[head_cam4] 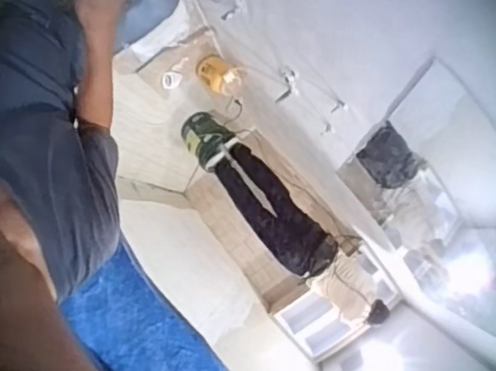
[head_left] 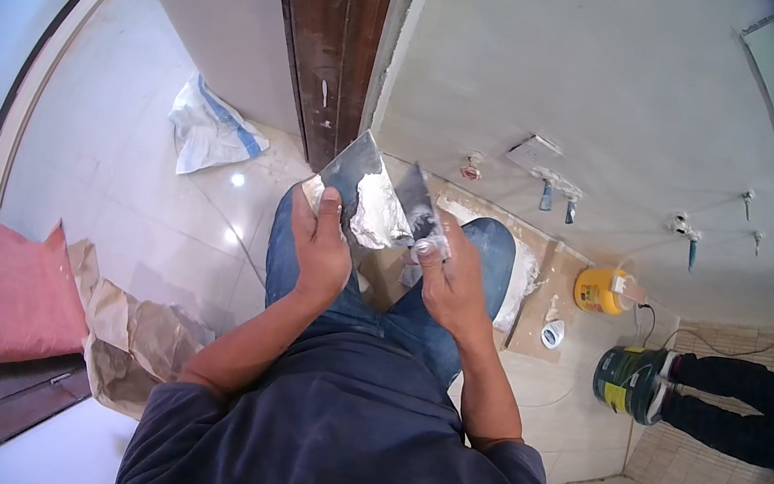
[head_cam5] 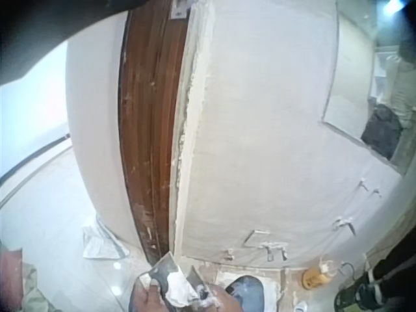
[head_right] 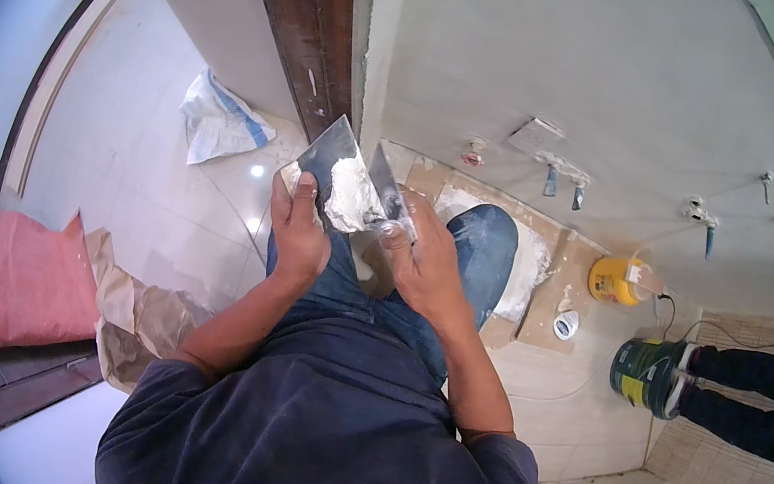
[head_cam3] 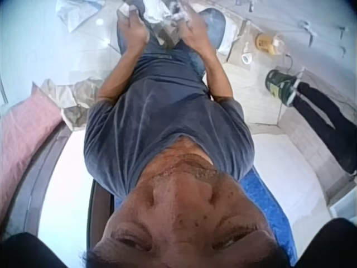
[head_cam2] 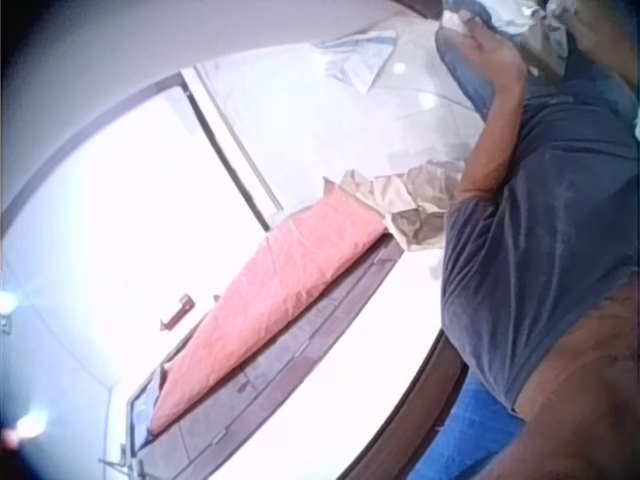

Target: The person scoops plaster compound from a board onto putty knives, mixes it between the knives, and applies the compound onto the wall around pipe fittings using a putty knife.

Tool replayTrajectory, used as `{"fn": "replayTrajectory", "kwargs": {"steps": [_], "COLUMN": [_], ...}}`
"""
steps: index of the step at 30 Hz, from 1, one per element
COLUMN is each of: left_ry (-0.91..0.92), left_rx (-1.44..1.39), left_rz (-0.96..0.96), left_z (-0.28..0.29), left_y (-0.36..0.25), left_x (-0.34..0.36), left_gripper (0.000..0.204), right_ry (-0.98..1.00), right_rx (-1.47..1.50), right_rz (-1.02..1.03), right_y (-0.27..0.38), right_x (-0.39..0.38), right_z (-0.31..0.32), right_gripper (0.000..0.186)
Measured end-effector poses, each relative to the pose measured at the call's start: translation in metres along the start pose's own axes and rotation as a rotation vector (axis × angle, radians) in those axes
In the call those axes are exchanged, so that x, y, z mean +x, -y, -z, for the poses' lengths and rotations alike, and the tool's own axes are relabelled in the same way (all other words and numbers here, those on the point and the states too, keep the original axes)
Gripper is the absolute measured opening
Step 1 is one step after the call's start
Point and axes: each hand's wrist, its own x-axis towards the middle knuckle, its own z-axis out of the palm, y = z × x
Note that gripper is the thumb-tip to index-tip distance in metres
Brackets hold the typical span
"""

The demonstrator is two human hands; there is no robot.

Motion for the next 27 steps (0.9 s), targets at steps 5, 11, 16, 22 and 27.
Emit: {"fn": "replayTrajectory", "kwargs": {"steps": [5,11,16,22,27], "left_ry": [-0.006,0.078,0.425,0.457,0.363], "left_rx": [-0.043,-0.189,-0.429,-0.513,-0.51], "left_rz": [-0.016,0.243,0.812,0.949,0.819], "left_z": [0.0,0.01,0.012,0.003,0.01], "left_y": [-0.008,-0.028,-0.019,-0.016,-0.027], "left_x": [0.006,0.021,0.009,-0.001,0.024], "left_gripper": [0.026,0.022,0.031,0.027,0.026], "right_ry": [0.125,-0.091,-0.17,0.072,0.07], "right_rx": [-0.23,0.419,1.011,1.193,0.788], "right_rz": [-0.008,-0.364,-0.35,-0.315,-0.428], "right_y": [-0.015,-0.059,-0.089,-0.11,-0.122], "right_x": [-0.007,-0.011,0.008,0.007,-0.014], "right_z": [-0.006,0.015,0.023,0.009,0.011], "right_gripper": [0.037,0.03,0.035,0.046,0.047]}}
